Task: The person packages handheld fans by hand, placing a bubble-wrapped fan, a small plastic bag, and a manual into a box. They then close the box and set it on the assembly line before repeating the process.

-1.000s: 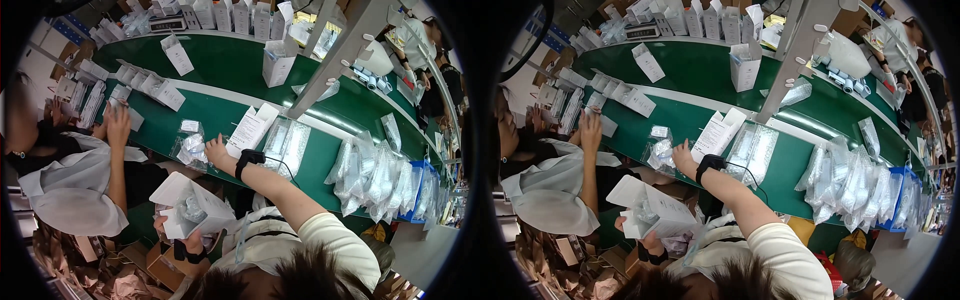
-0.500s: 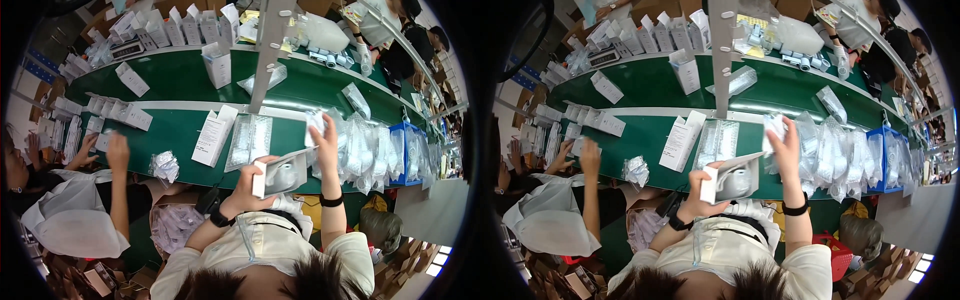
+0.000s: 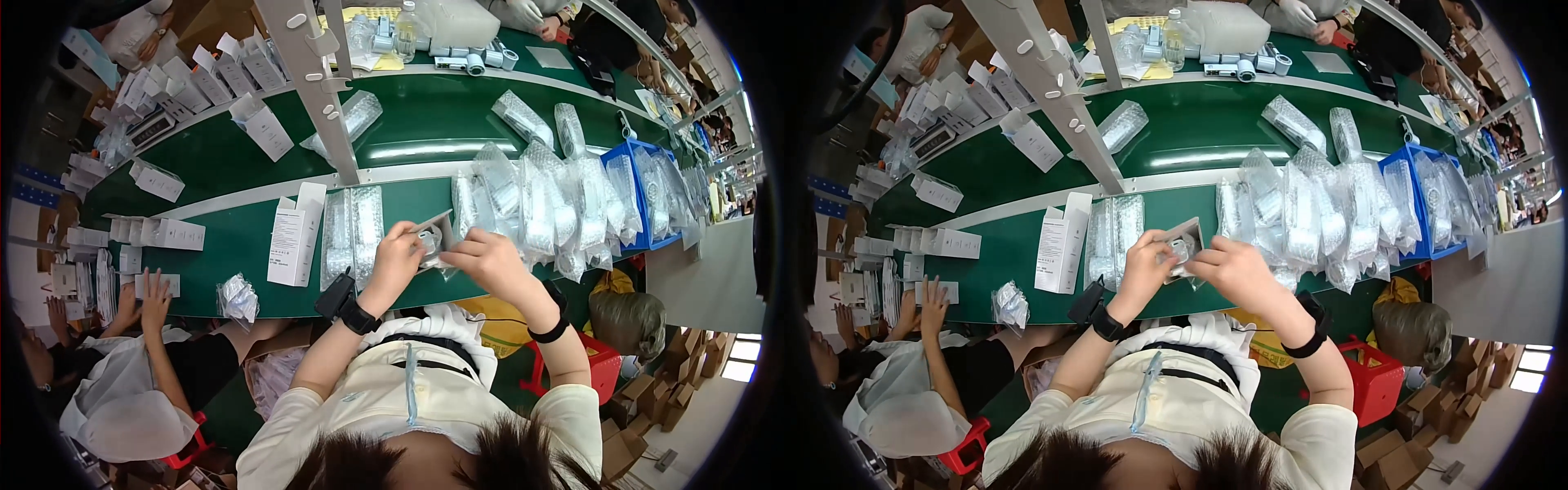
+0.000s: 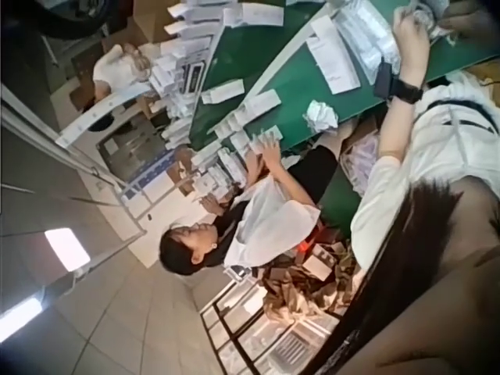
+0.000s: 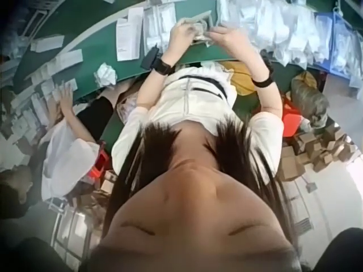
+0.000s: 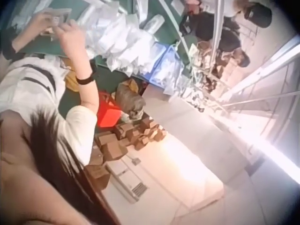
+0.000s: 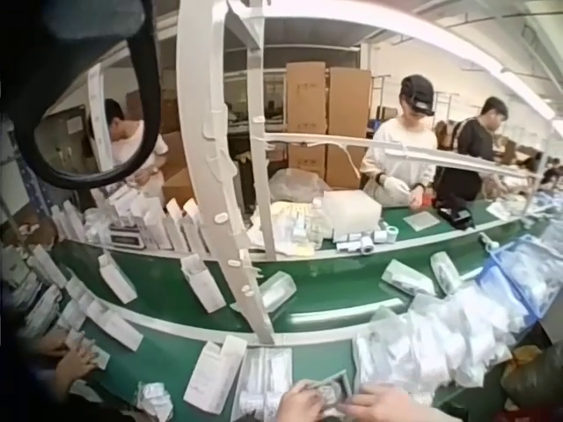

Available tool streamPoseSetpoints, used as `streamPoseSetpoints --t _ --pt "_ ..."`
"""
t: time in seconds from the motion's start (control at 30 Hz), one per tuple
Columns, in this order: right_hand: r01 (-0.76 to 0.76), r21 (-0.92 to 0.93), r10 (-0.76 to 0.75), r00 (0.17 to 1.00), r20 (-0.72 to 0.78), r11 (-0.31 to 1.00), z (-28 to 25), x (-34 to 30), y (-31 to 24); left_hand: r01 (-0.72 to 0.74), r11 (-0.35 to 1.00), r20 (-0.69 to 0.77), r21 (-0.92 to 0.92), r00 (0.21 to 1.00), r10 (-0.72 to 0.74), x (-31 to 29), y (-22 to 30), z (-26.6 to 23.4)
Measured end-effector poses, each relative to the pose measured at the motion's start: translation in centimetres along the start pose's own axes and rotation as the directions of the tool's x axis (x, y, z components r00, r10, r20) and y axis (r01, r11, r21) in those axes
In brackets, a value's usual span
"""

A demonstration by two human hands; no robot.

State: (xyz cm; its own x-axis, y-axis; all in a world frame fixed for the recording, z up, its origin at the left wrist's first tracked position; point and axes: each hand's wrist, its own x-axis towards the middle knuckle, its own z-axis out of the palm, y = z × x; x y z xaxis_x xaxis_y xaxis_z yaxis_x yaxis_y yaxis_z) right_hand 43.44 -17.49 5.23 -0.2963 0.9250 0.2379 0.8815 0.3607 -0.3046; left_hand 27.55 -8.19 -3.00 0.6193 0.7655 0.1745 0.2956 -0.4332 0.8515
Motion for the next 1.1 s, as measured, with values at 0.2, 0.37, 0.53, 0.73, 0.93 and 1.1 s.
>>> streamPoseSetpoints --t 0.2,0.37,0.53,0.73,0.93,1.1 --pt "0.232 -0.107 -0.2 0.948 0.248 0.967 5.1 3.1 0.9 0.116 0.993 -0.044 0.01 0.992 -0.116 1.6 0.1 -0.3" --pt "0.231 0.045 -0.231 0.973 -0.018 0.972 5.0 2.6 1.6 0.131 0.989 -0.071 -0.075 0.988 -0.136 1.2 -1.2 -0.8" --pt "0.268 -0.244 -0.283 0.959 -0.026 0.932 4.3 1.0 1.7 0.134 0.987 -0.099 -0.085 0.985 -0.142 1.1 -0.7 0.2" --pt "0.003 -0.066 -0.007 0.999 -0.051 0.998 5.0 -0.7 1.2 0.148 0.978 -0.193 -0.148 0.965 -0.175 0.2 -1.8 -0.4" --pt "-0.247 0.847 0.557 0.827 -0.069 0.471 12.2 -1.6 3.3 0.212 0.932 -0.032 -0.294 0.972 -0.231 -0.4 2.7 -2.4" --pt "-0.271 0.938 0.723 0.69 0.032 0.217 10.4 2.1 7.2 -0.053 0.787 -0.301 -0.615 0.938 -0.172 -2.7 2.2 -6.1"
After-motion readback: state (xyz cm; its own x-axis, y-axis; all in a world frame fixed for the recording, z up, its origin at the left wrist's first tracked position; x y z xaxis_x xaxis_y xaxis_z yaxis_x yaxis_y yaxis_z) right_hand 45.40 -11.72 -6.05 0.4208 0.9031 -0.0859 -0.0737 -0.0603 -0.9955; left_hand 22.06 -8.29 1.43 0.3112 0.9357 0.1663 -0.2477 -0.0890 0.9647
